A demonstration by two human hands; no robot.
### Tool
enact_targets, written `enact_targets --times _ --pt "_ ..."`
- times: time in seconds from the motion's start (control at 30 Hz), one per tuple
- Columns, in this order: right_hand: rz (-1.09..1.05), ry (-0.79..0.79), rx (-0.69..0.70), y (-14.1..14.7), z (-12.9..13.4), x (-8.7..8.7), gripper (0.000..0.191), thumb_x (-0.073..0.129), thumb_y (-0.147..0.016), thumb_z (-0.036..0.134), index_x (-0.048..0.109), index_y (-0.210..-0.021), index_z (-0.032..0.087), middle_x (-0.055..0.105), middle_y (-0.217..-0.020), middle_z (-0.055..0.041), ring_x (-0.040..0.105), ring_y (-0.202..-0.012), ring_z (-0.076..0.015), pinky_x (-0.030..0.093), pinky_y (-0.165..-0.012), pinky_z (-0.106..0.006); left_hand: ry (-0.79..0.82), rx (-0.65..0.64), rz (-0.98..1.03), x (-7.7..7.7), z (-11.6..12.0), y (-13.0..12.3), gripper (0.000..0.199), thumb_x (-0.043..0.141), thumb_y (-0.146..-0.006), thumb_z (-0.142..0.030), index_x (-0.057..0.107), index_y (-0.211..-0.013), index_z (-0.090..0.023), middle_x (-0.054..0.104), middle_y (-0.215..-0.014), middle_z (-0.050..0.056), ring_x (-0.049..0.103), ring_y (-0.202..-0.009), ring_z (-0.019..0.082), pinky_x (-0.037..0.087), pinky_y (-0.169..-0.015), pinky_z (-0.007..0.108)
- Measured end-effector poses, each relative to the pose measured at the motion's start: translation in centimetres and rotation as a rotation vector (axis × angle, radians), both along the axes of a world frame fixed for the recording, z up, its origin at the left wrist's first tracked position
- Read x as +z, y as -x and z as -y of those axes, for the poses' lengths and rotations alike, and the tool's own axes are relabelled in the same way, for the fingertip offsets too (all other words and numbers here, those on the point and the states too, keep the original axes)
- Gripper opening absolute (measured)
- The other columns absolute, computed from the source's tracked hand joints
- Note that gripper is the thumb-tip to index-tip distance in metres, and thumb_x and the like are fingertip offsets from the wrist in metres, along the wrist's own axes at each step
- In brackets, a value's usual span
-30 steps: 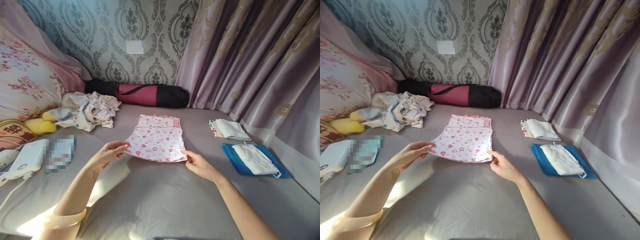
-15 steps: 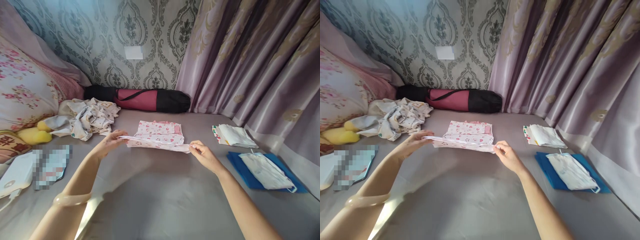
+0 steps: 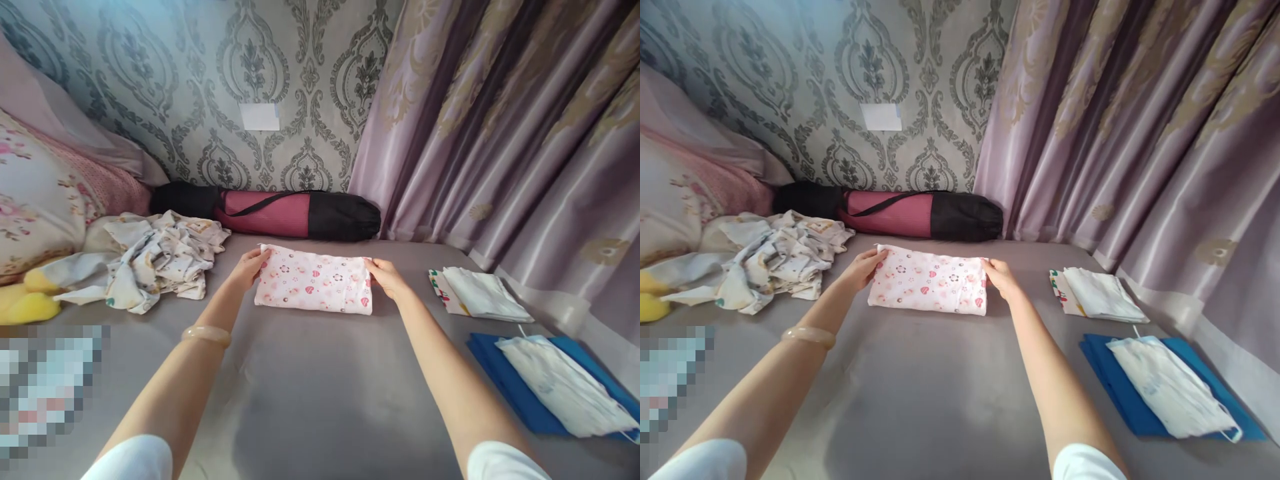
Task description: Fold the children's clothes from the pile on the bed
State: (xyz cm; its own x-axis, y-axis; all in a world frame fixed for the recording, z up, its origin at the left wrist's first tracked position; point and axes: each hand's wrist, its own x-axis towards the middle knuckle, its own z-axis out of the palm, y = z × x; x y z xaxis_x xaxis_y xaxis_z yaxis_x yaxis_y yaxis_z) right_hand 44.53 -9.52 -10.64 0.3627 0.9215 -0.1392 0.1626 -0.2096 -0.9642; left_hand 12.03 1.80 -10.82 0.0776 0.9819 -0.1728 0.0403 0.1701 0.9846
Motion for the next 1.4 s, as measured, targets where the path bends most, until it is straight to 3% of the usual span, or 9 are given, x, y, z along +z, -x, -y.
enact_targets --times 0.17,0.27,0.37,0.53,0.63,0.73,0.9,1.2,1.4 --pt "0.076 0.094 -0.142 0.1 -1.8 -2.2 0.028 0.038 -0.097 0.028 0.062 -0.096 0.013 0.071 -0.079 -0.0069 0.066 -0.064 -0.0140 0.052 -0.058 -0.024 0.048 0.084 -0.235 -1.3 -0.4 -0.6 0.049 0.077 -0.062 -0.054 0.065 -0.084 -0.012 0.061 -0.061 0.002 0.057 -0.056 0.013 0.041 -0.051 0.022" --pt "0.159 0.114 -0.195 0.2 -1.1 -2.9 0.023 0.052 -0.091 0.028 0.062 -0.106 0.014 0.072 -0.088 -0.0076 0.068 -0.077 -0.0170 0.053 -0.067 -0.025 0.032 0.113 -0.395 -2.0 0.6 0.1 0.051 0.072 -0.069 -0.050 0.064 -0.101 -0.011 0.070 -0.078 0.008 0.064 -0.066 0.017 0.046 -0.056 0.023" --pt "0.413 0.145 -0.202 1.1 -0.1 -3.1 0.038 0.061 -0.083 0.028 0.059 -0.118 0.014 0.072 -0.097 -0.0094 0.067 -0.094 -0.0223 0.051 -0.080 -0.030 -0.007 0.077 -0.590 -2.1 1.6 0.6 0.044 0.065 -0.076 -0.046 0.064 -0.103 -0.010 0.071 -0.077 0.008 0.067 -0.068 0.019 0.047 -0.058 0.024" --pt "0.793 0.102 -0.150 3.6 0.9 -2.9 0.040 0.042 -0.091 0.018 0.052 -0.130 0.017 0.062 -0.125 -0.0130 0.061 -0.111 -0.0235 0.047 -0.090 -0.031 -0.050 -0.060 -0.935 -2.3 3.2 0.0 0.026 0.051 -0.088 -0.035 0.066 -0.090 -0.015 0.073 -0.078 0.011 0.070 -0.083 0.024 0.048 -0.068 0.028" --pt "0.915 -0.036 -0.164 4.2 1.0 -2.9 0.044 0.032 -0.094 0.013 0.048 -0.135 0.018 0.056 -0.131 -0.0128 0.059 -0.113 -0.0227 0.046 -0.092 -0.032 -0.130 0.000 -1.052 -2.6 4.2 -1.0 0.028 0.040 -0.093 -0.032 0.062 -0.104 -0.017 0.073 -0.100 0.015 0.068 -0.098 0.026 0.048 -0.077 0.031" --pt "0.986 0.059 -0.179 3.9 0.9 -3.0 0.043 0.029 -0.095 0.012 0.047 -0.134 0.018 0.056 -0.128 -0.0148 0.063 -0.105 -0.0239 0.047 -0.087 -0.034 -0.156 0.035 -1.182 -2.7 5.2 -1.9 0.036 0.030 -0.097 -0.033 0.056 -0.115 -0.015 0.070 -0.107 0.019 0.068 -0.100 0.029 0.049 -0.078 0.036" --pt "0.996 0.317 -0.216 3.9 0.8 -3.3 0.031 0.035 -0.098 0.022 0.055 -0.119 0.012 0.061 -0.119 -0.0188 0.066 -0.103 -0.0269 0.049 -0.085 -0.037 -0.112 0.035 -1.280 -2.3 5.9 -2.8 0.038 0.026 -0.098 -0.030 0.053 -0.117 -0.011 0.069 -0.104 0.022 0.068 -0.098 0.032 0.049 -0.079 0.039" --pt "0.951 0.436 -0.234 4.1 0.9 -2.4 0.039 0.037 -0.098 0.033 0.065 -0.112 0.009 0.068 -0.109 -0.0232 0.067 -0.104 -0.0313 0.049 -0.088 -0.039 -0.318 0.135 -1.392 -3.9 6.0 -2.4 0.046 0.029 -0.097 -0.037 0.060 -0.109 -0.005 0.064 -0.111 0.024 0.062 -0.107 0.033 0.046 -0.089 0.039" --pt "0.871 0.430 -0.224 5.2 1.4 -2.1 0.042 0.037 -0.098 0.039 0.068 -0.110 0.011 0.069 -0.111 -0.0223 0.065 -0.109 -0.0290 0.047 -0.089 -0.037 -0.237 0.013 -1.286 -3.1 5.4 -2.1 0.051 0.035 -0.095 -0.045 0.064 -0.110 -0.005 0.065 -0.116 0.024 0.059 -0.114 0.035 0.043 -0.095 0.040"
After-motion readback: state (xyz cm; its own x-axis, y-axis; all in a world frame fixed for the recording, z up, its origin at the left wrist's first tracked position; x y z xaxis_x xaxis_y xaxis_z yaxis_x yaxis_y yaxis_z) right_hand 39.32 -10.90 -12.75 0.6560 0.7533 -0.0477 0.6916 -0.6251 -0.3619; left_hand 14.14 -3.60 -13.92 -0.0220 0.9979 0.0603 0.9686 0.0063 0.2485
